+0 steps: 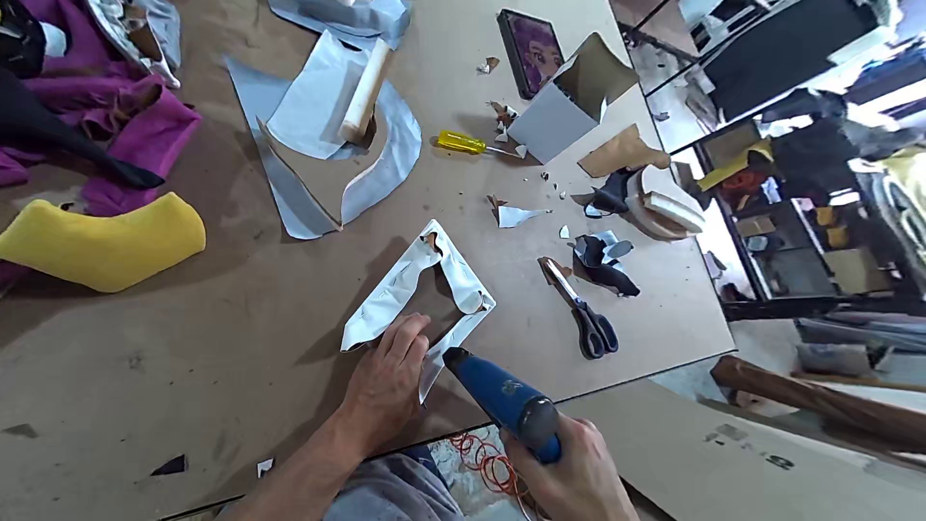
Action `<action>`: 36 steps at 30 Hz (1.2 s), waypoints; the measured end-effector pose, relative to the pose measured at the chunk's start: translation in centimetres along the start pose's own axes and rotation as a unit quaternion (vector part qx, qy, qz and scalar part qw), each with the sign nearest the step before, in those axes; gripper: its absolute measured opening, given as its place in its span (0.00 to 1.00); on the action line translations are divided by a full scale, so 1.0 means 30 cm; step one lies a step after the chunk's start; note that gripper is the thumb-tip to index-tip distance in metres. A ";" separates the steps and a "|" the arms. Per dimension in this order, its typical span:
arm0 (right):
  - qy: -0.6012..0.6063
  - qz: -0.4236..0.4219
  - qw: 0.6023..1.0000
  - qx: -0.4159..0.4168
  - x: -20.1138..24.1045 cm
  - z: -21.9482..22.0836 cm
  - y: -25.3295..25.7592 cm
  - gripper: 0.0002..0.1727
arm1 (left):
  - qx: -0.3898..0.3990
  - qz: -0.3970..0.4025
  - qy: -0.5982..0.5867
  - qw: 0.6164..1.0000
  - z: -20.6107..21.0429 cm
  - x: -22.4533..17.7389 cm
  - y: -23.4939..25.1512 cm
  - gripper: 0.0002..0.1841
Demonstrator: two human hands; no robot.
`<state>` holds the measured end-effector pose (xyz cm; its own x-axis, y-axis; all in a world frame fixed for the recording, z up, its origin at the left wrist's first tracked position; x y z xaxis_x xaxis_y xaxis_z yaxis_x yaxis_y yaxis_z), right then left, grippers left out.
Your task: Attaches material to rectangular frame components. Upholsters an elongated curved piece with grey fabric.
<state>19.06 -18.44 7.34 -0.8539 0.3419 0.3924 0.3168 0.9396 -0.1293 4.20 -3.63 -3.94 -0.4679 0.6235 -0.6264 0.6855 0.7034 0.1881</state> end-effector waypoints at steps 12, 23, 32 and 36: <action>-0.057 0.012 0.998 0.007 0.038 0.035 -0.070 0.20 | 0.000 0.006 -0.059 0.998 -0.036 0.021 0.027 0.09; -0.141 0.082 0.981 -0.103 -0.180 0.050 0.108 0.36 | 0.100 0.297 0.068 0.947 -0.102 -0.003 -0.028 0.20; 0.161 -0.304 0.925 -0.161 0.259 -0.035 0.145 0.25 | 0.120 0.167 -0.327 0.922 -0.584 -0.267 0.121 0.11; 0.296 -0.283 0.911 -0.055 0.392 -0.025 -0.009 0.29 | 0.189 0.085 -0.430 0.878 -0.615 -0.224 0.035 0.13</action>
<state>9.26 -14.68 12.67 -0.5320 -0.2953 0.7936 -0.0385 0.9447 0.3258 -2.23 -0.79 14.42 0.1431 0.1053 -0.9841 0.9174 0.3589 0.1718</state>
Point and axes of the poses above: each hand's wrist, its own y-axis towards the middle knuckle, its own z-axis out of the palm, x = y × z, the point moved 5 cm from there along y, towards the middle knuckle, and after that the axes turned 9 degrees about -z, right-handed, at the moved point
